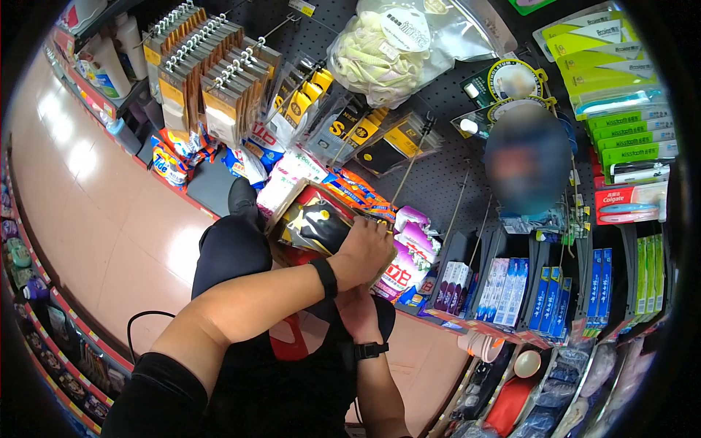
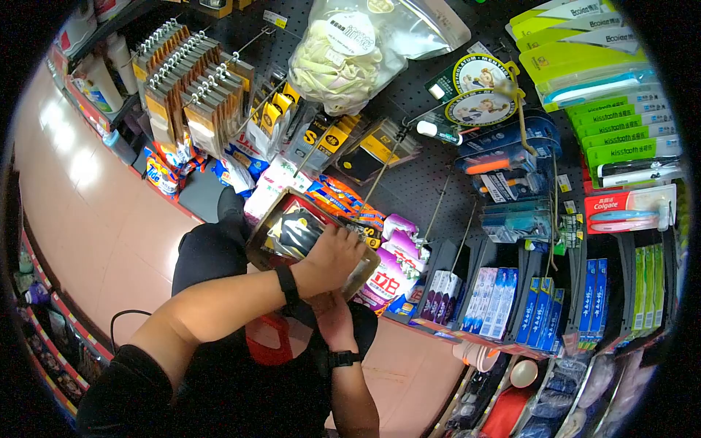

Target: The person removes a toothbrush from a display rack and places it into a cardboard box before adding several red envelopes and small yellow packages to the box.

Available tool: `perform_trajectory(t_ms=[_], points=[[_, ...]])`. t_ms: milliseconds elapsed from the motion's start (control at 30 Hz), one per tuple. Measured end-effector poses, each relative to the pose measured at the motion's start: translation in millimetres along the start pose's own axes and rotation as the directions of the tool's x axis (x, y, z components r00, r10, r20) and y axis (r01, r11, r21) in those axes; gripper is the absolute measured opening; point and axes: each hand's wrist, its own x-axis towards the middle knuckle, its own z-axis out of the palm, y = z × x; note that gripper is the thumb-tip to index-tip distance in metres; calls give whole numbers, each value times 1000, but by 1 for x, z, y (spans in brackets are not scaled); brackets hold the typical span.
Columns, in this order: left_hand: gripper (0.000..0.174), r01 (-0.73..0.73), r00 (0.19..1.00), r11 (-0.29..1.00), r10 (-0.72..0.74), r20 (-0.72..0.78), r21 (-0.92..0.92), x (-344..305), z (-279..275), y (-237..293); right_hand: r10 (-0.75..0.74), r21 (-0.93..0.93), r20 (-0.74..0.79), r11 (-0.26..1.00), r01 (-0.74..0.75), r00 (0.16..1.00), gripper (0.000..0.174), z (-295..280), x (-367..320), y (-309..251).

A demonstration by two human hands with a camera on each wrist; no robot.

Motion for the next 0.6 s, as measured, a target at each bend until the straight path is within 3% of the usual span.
perform_trajectory(t_ms=[33, 67, 100, 167, 267, 333, 367, 467, 533, 600], points=[[31, 11, 993, 999, -6, 118, -36, 0, -2, 0, 96, -31, -19, 995, -97, 995, 30, -8, 5, 2], [33, 31, 976, 999, -23, 216, -35, -4, -3, 1, 99, -33, -19, 994, -99, 995, 30, -17, 8, 5], [33, 37, 976, 999, -28, 217, -36, -6, -1, 1, 110, -30, -4, 993, -111, 994, 30, -18, 8, 5], [34, -13, 861, 999, -7, 509, 36, -8, 6, 2, 127, -29, 11, 992, -127, 992, 30, -19, 11, 3], [34, -14, 860, 999, -7, 511, 38, -6, 18, 3, 28, -64, 32, 998, -26, 999, 30, 9, 19, -21], [34, -14, 868, 1000, 5, 497, 15, -7, 5, 1, -149, -45, 20, 988, 150, 989, 31, 22, 32, -43], [34, -13, 876, 1000, 16, 483, -9, -7, 0, 0, -150, -45, 19, 988, 151, 989, 31, 30, 37, -57], [33, -19, 865, 1000, 10, 501, 12, -7, 4, 2, -254, -197, -47, 951, 240, 966, 33, 71, 45, -102], [33, -18, 865, 1000, 3, 502, 24, -5, 11, 3, -323, -152, 154, 926, 345, 934, 37, 96, 55, -126], [32, -18, 863, 999, -4, 506, 38, -5, 13, 4, -362, -210, 147, 898, 386, 921, 39, 125, 63, -146]])
